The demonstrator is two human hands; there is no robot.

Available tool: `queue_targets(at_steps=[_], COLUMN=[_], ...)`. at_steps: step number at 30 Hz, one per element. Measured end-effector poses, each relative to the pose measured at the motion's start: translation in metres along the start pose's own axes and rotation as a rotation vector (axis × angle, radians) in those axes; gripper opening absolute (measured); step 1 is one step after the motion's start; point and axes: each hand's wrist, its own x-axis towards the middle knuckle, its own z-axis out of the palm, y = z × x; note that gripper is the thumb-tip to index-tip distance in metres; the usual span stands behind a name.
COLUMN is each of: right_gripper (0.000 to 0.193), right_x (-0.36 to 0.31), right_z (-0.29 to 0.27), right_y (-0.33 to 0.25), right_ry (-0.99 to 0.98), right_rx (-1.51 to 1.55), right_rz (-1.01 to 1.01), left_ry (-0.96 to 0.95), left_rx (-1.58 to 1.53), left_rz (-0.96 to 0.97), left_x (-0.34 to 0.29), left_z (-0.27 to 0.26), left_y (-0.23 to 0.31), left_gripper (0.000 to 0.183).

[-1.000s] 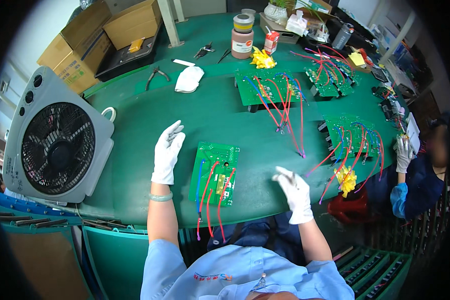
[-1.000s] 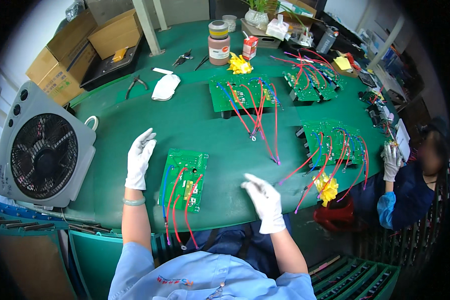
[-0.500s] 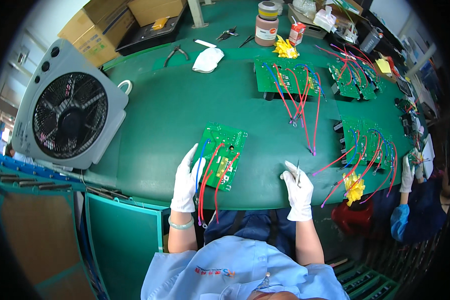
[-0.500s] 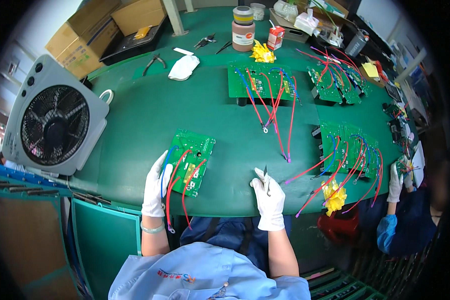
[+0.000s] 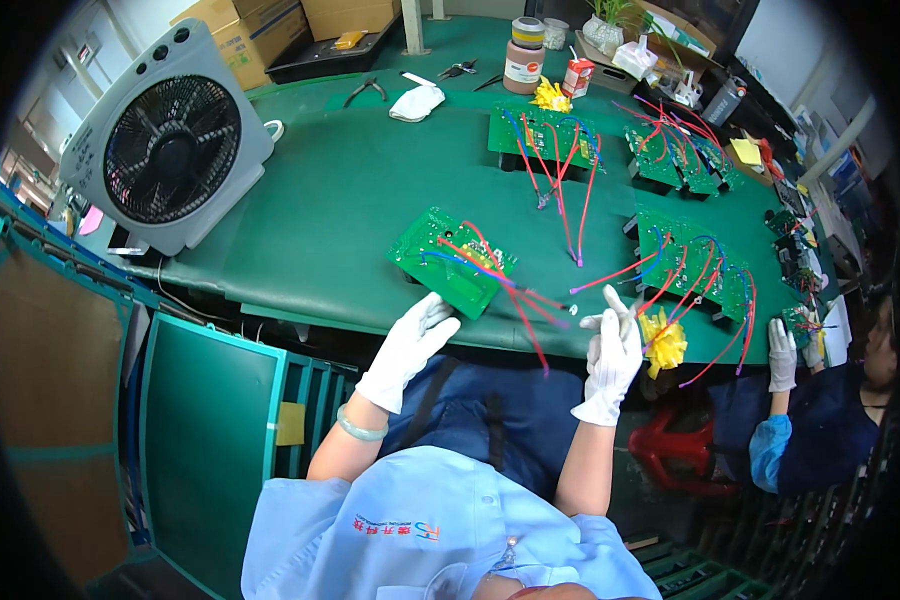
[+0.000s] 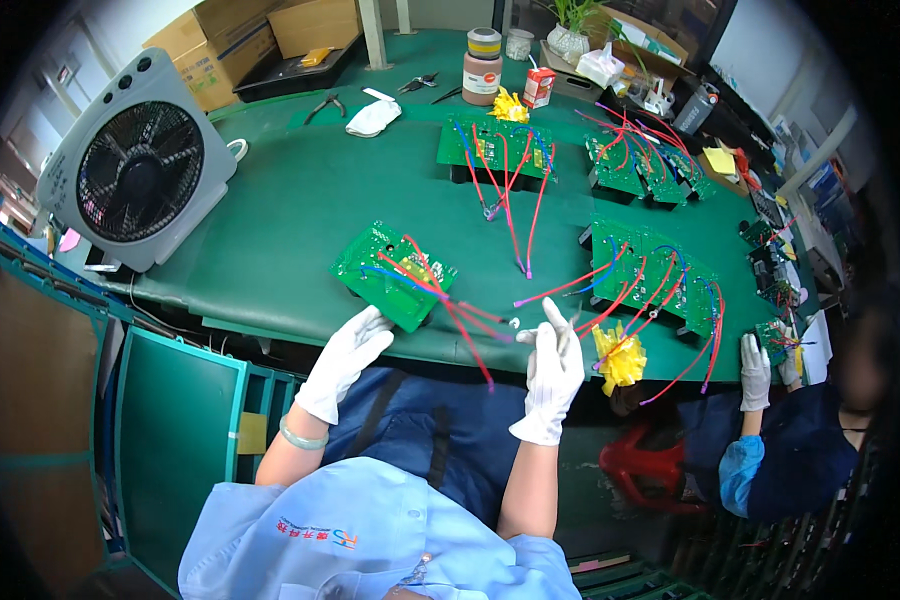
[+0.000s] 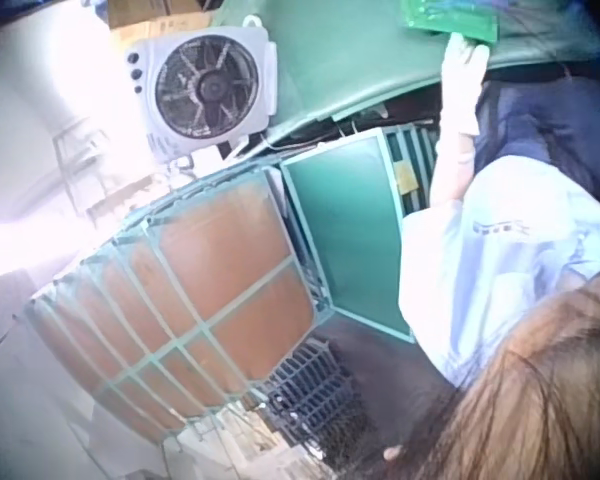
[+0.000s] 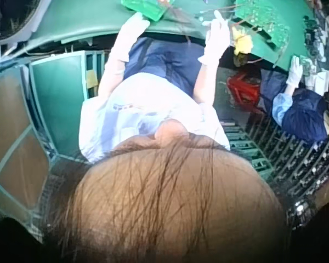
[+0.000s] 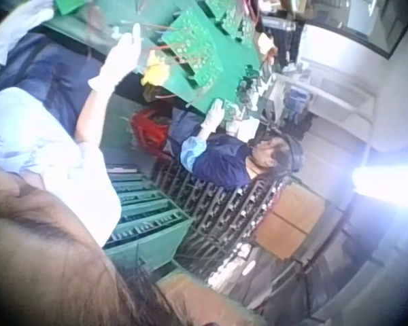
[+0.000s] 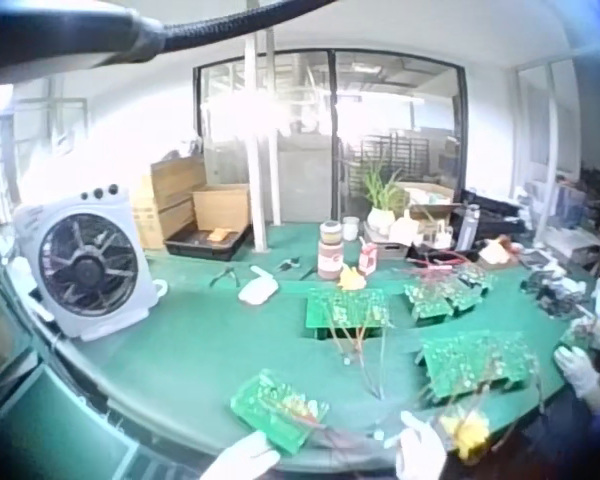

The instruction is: The person assembles a green circuit board by hand, connecting red and blue wires to specific terminals and attaching black cylindrical components. The person handles the board and components directly without using tools like screwdrivers or pliers.

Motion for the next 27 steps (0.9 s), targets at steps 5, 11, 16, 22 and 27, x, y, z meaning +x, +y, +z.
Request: queue_targets(at_steps=[5, 11, 16, 22, 27], right_gripper=[0.041, 0.053, 0.051, 0.049, 0.04], right_x=[-0.03, -0.062, -0.044, -0.011, -0.014], right_z=[-0.026, 0.015, 0.038, 0.009, 0.02], right_y=[-0.004, 0.006, 0.031, 0.059, -0.01], right_ry=[-0.243, -0.781, -0.661, -0.336, -0.469], right_rx=[-0.199, -0.176, -0.297, -0.97, -1.094], right_rz=[-0.204, 0.246, 0.4, -0.52, -0.419], left_ry=[0.344, 0.677, 0.507, 0.153, 0.29], left_rx=[0.297, 0.369, 0.322, 0.405, 0.029], left_rz=[0.222, 0.411, 0.073, -0.152, -0.037], left_x=[-0.005, 0.039, 0.077, 0.107, 0.084], left_z=[-0.013, -0.05, -0.049, -0.042, -0.02], left_y=[-0.021, -0.009, 0.023, 0.041, -0.002], left_gripper=[0.027, 0.046, 0.058, 0.049, 0.04])
